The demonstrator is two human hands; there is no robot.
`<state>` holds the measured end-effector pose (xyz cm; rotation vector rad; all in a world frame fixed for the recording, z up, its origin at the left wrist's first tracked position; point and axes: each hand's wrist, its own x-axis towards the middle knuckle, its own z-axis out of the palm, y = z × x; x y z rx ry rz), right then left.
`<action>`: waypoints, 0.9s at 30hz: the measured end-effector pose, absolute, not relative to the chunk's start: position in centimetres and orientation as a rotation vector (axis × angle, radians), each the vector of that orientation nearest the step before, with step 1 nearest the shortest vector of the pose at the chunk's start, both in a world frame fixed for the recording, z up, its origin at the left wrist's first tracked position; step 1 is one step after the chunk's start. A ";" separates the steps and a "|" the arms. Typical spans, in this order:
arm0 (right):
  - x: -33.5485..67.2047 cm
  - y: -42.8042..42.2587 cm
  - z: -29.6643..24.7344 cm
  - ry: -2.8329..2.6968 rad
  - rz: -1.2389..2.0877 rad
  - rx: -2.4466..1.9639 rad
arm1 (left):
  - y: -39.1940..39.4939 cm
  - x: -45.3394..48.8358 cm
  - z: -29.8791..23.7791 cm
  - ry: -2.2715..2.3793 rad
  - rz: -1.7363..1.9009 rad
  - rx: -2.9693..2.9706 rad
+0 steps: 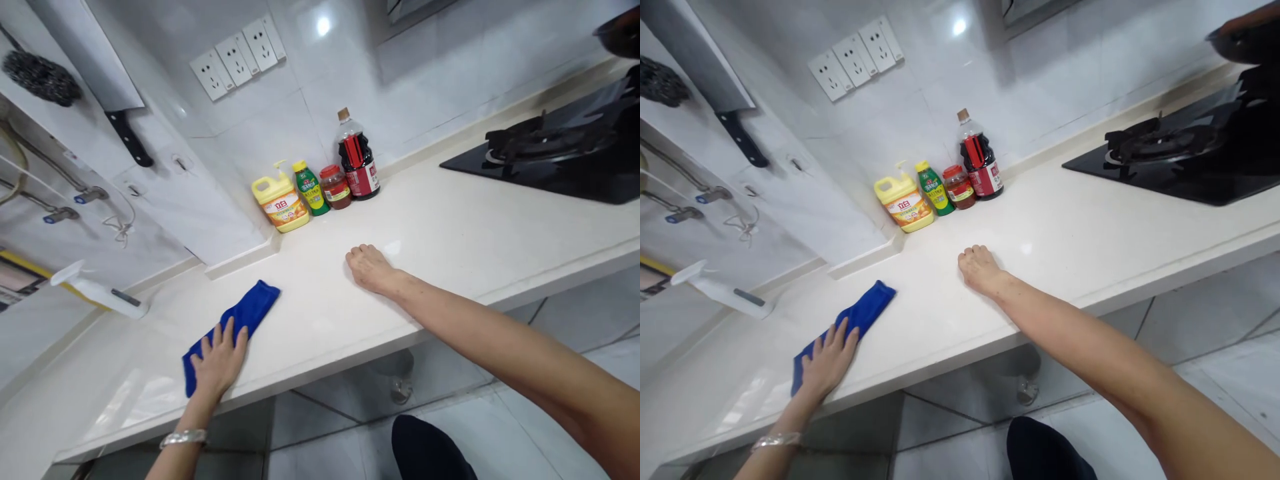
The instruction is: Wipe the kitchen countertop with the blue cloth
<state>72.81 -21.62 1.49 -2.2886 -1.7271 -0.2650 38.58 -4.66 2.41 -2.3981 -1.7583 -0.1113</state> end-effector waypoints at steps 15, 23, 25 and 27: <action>77.1 -21.0 -0.1 -1.556 -0.157 -2.135 | -20.2 51.1 0.8 -0.971 -0.277 -2.918; 79.1 -21.0 -1.8 -1.589 -0.194 -1.918 | -14.0 43.6 1.3 -0.956 -0.160 -2.958; 79.3 -21.0 -2.0 -1.597 -0.194 -1.888 | -11.0 40.4 1.4 -1.049 -0.111 -2.898; 79.5 -21.1 -2.0 -1.599 -0.190 -1.869 | -7.8 36.8 1.4 -1.190 -0.060 -2.817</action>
